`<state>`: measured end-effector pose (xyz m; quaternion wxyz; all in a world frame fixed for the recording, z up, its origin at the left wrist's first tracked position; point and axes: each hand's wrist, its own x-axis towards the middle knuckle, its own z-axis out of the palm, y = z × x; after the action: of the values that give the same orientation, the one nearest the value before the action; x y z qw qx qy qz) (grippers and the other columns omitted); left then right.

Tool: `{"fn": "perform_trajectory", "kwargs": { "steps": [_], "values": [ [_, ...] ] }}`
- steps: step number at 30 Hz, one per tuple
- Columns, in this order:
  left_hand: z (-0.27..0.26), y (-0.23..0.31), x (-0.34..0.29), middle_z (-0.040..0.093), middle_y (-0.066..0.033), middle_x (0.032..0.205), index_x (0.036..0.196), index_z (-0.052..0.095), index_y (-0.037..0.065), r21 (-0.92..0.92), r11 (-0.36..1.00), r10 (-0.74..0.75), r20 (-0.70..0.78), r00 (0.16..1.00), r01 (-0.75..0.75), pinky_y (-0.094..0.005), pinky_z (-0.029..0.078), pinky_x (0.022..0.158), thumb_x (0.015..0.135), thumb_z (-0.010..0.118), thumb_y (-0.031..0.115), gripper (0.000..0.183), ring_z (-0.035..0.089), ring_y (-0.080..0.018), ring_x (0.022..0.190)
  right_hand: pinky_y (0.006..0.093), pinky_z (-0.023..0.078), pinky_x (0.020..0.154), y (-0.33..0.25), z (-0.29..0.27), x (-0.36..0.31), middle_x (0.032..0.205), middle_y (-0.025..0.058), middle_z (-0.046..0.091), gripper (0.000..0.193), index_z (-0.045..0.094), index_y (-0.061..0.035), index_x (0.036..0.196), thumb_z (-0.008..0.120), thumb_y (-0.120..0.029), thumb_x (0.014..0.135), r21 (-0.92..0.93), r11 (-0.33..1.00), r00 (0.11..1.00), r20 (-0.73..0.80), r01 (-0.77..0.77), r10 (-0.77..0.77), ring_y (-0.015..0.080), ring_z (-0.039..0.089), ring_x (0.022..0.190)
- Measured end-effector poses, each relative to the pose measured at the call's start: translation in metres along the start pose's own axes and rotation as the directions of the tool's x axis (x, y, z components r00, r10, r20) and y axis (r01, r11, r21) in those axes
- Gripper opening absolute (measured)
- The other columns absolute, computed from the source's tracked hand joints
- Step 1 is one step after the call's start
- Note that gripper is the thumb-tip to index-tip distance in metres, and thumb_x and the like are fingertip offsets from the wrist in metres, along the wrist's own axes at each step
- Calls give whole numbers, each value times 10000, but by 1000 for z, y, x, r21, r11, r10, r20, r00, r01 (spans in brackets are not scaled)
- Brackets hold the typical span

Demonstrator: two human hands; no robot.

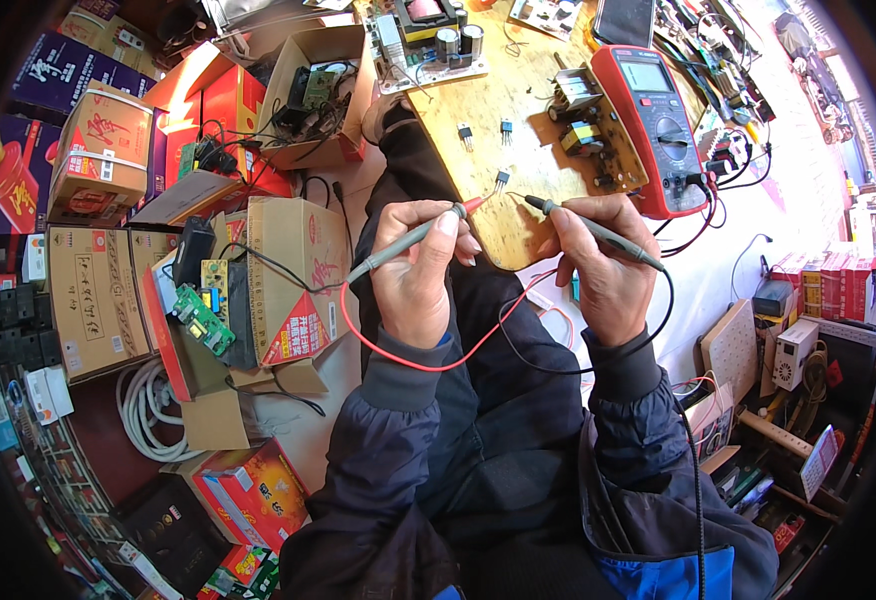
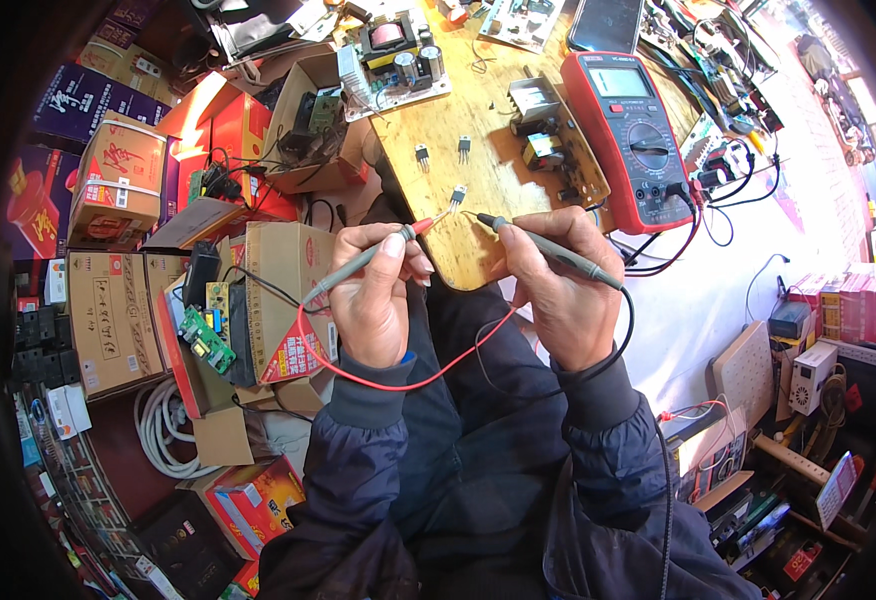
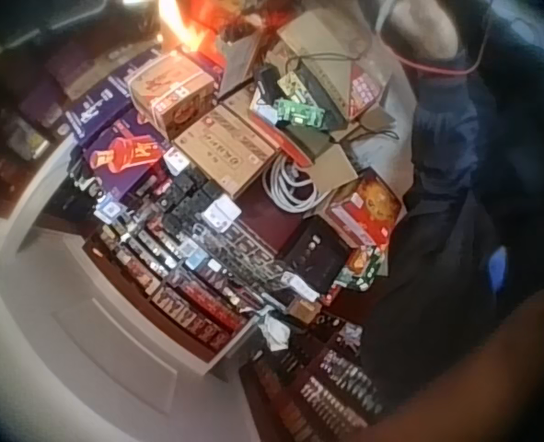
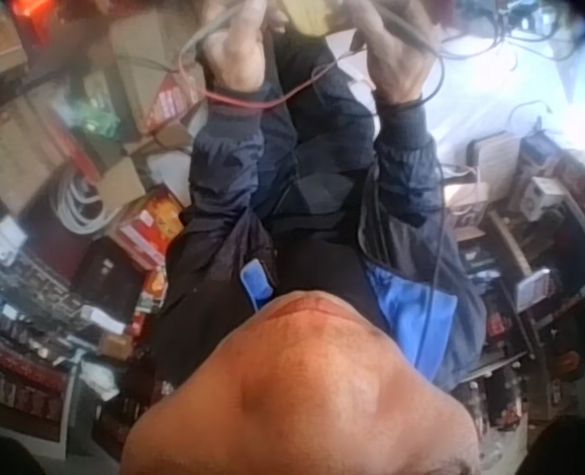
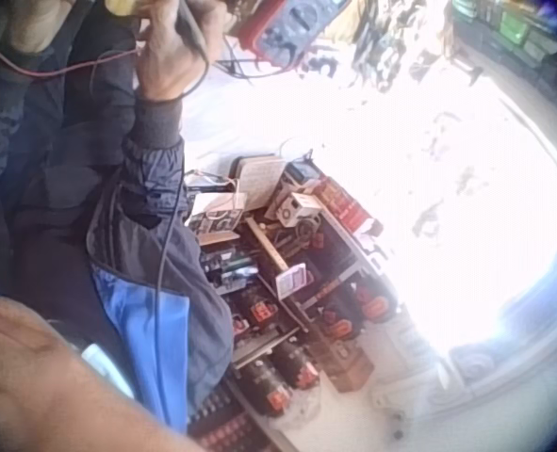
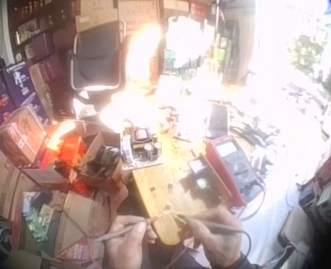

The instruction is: The person sits on the floor and uses a multimeter to test several small electronic components and a circuit board. They place probes on component leads and board pads, then set the multimeter down and pick up a green circuit board to continue testing.

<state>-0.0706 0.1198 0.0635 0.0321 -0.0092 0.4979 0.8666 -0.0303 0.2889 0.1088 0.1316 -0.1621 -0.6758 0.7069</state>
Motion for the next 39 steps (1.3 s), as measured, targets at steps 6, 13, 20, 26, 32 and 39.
{"fn": "perform_trajectory", "kwargs": {
  "steps": [6,13,20,26,32,39],
  "values": [
    [-2,-2,1,684,-85,934,1119,566,30,29,999,13,22,1000,-14,-277,529,711,1041,638,136,150,664,-133,783,209,446,458,3,-2,-1,780,103,714,126,652,34,1027,720,-62,984,-8,1000,1000,4,-3,3,95,612,543],
    [-2,-5,0,690,-90,929,1133,560,38,48,999,22,25,999,-23,-286,529,713,1048,630,150,157,668,-143,788,186,412,438,7,1,0,768,95,742,159,657,27,1028,739,-101,983,53,998,1000,-19,26,-25,56,578,514],
    [-1,-4,0,689,-95,933,1137,558,37,52,998,23,24,999,-24,-292,528,717,1050,623,146,155,666,-145,789,196,425,439,4,-1,0,770,103,727,149,658,35,1052,719,-90,996,12,1000,1000,27,11,-11,86,631,566],
    [0,-2,0,686,-78,924,1105,574,25,3,999,45,9,999,-45,-258,519,689,1032,643,108,130,663,-118,779,204,451,447,4,-2,0,774,109,718,140,651,37,1048,708,-84,1003,12,1000,999,35,8,-8,105,656,589],
    [1,-3,3,679,-70,911,1100,571,27,23,999,31,18,999,-32,-249,491,658,1031,651,120,141,630,-103,740,210,477,459,4,-4,2,786,112,717,141,645,40,1038,706,-83,1004,4,1000,999,42,-6,6,118,670,607],
    [1,-5,4,675,-71,907,1101,569,26,15,999,30,17,999,-30,-250,496,661,1028,657,120,148,626,-107,736,206,433,431,6,-2,2,753,111,727,167,650,41,1019,723,-107,995,38,999,999,20,25,-26,90,612,519]
  ]
}}
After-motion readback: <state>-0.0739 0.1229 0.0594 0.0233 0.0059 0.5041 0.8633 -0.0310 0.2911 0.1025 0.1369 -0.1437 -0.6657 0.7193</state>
